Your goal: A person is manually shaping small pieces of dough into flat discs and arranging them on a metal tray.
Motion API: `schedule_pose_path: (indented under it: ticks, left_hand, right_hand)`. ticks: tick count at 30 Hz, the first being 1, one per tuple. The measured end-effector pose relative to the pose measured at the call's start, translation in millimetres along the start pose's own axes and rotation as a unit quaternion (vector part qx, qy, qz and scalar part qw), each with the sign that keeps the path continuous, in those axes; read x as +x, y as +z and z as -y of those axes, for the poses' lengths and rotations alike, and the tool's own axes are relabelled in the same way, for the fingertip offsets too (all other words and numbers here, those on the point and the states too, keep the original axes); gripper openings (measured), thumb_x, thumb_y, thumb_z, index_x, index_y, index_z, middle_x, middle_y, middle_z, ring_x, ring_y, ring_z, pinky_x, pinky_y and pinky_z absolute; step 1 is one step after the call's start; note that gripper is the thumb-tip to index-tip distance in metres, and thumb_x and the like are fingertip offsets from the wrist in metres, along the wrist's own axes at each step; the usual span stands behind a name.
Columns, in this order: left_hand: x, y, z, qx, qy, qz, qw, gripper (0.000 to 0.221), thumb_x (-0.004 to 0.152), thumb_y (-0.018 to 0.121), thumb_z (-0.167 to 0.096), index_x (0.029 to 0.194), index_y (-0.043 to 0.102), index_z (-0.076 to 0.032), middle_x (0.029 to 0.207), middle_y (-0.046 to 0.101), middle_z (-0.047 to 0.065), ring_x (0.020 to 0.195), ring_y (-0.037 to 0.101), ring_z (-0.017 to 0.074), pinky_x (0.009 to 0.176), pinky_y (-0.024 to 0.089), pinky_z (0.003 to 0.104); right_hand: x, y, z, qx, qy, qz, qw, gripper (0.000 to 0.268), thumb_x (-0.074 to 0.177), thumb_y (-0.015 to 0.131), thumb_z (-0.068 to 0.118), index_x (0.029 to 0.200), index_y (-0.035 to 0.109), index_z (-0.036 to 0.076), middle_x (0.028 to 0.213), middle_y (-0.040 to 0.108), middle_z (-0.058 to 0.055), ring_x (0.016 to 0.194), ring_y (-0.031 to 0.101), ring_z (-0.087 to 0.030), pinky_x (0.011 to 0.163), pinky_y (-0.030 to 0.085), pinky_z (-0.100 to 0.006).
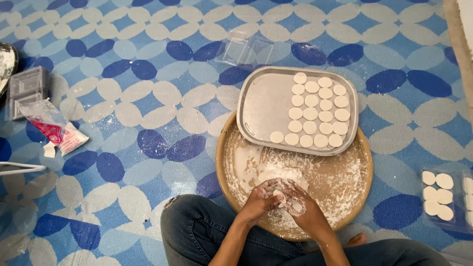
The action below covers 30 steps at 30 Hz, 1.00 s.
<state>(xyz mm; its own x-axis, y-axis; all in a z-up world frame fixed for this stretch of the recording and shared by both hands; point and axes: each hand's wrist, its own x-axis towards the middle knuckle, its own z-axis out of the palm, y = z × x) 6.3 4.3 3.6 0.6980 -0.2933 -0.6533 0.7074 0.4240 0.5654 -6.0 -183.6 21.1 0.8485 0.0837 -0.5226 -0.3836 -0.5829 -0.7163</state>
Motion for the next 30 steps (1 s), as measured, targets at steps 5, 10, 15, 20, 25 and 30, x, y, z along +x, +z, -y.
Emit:
schedule_pose_path:
  ticks: [5,10,15,20,25,30]
  left_hand:
    - [9,-9,9,0.051,0.028,0.112,0.992,0.077,0.086,0.070,0.005,0.157,0.041,-0.006,0.111,0.064,0.013,0.076,0.064,0.0120,0.056,0.051,0.016]
    - [6,-14,0,0.008,0.017,0.152,0.988,0.083,0.085,0.072,-0.010,0.161,0.037,-0.009,0.131,0.065,0.021,0.112,0.068,0.0268,0.095,0.057,0.032]
    - [7,-18,0,-0.104,-0.003,0.191,0.976,0.068,0.096,0.060,-0.004,0.160,0.037,-0.006,0.141,0.060,0.022,0.108,0.071,0.0277,0.091,0.064,0.035]
    - [-4,-8,-11,-0.155,0.010,0.201,0.967,0.074,0.088,0.046,0.013,0.159,0.035,-0.002,0.149,0.053,0.027,0.123,0.063,0.0368,0.105,0.056,0.048]
    - [-11,3,-21,-0.102,0.005,0.117,0.988,0.064,0.092,0.058,0.007,0.154,0.044,-0.002,0.137,0.064,0.023,0.106,0.071,0.0263,0.092,0.063,0.037]
    - [-6,0,-13,-0.049,0.028,0.089,0.994,0.058,0.094,0.061,0.004,0.150,0.049,0.000,0.132,0.067,0.022,0.101,0.074,0.0267,0.085,0.066,0.033]
  right_hand:
    - [5,-5,-12,-0.007,0.015,0.065,0.998,0.054,0.081,0.078,0.015,0.134,0.070,0.016,0.130,0.079,-0.002,0.118,0.076,-0.016,0.101,0.058,-0.027]
    - [4,-9,-8,0.050,0.036,0.017,0.998,0.045,0.078,0.083,0.017,0.122,0.079,0.015,0.121,0.084,-0.004,0.105,0.081,-0.017,0.089,0.062,-0.028]
    - [19,12,-39,0.062,-0.018,-0.052,0.997,0.042,0.073,0.087,0.020,0.114,0.082,0.014,0.138,0.072,-0.011,0.131,0.066,-0.026,0.111,0.053,-0.038]
    - [19,19,-38,0.132,-0.004,-0.090,0.987,0.060,0.069,0.088,0.007,0.126,0.073,0.009,0.124,0.078,-0.012,0.114,0.075,-0.024,0.101,0.059,-0.037]
    - [14,13,-35,0.164,-0.068,-0.035,0.984,0.073,0.076,0.071,-0.006,0.145,0.056,0.010,0.134,0.074,-0.008,0.121,0.073,-0.020,0.106,0.056,-0.031]
    - [10,10,-36,0.150,-0.159,-0.006,0.976,0.073,0.073,0.065,-0.011,0.143,0.058,0.008,0.146,0.067,-0.007,0.129,0.067,-0.020,0.111,0.050,-0.032]
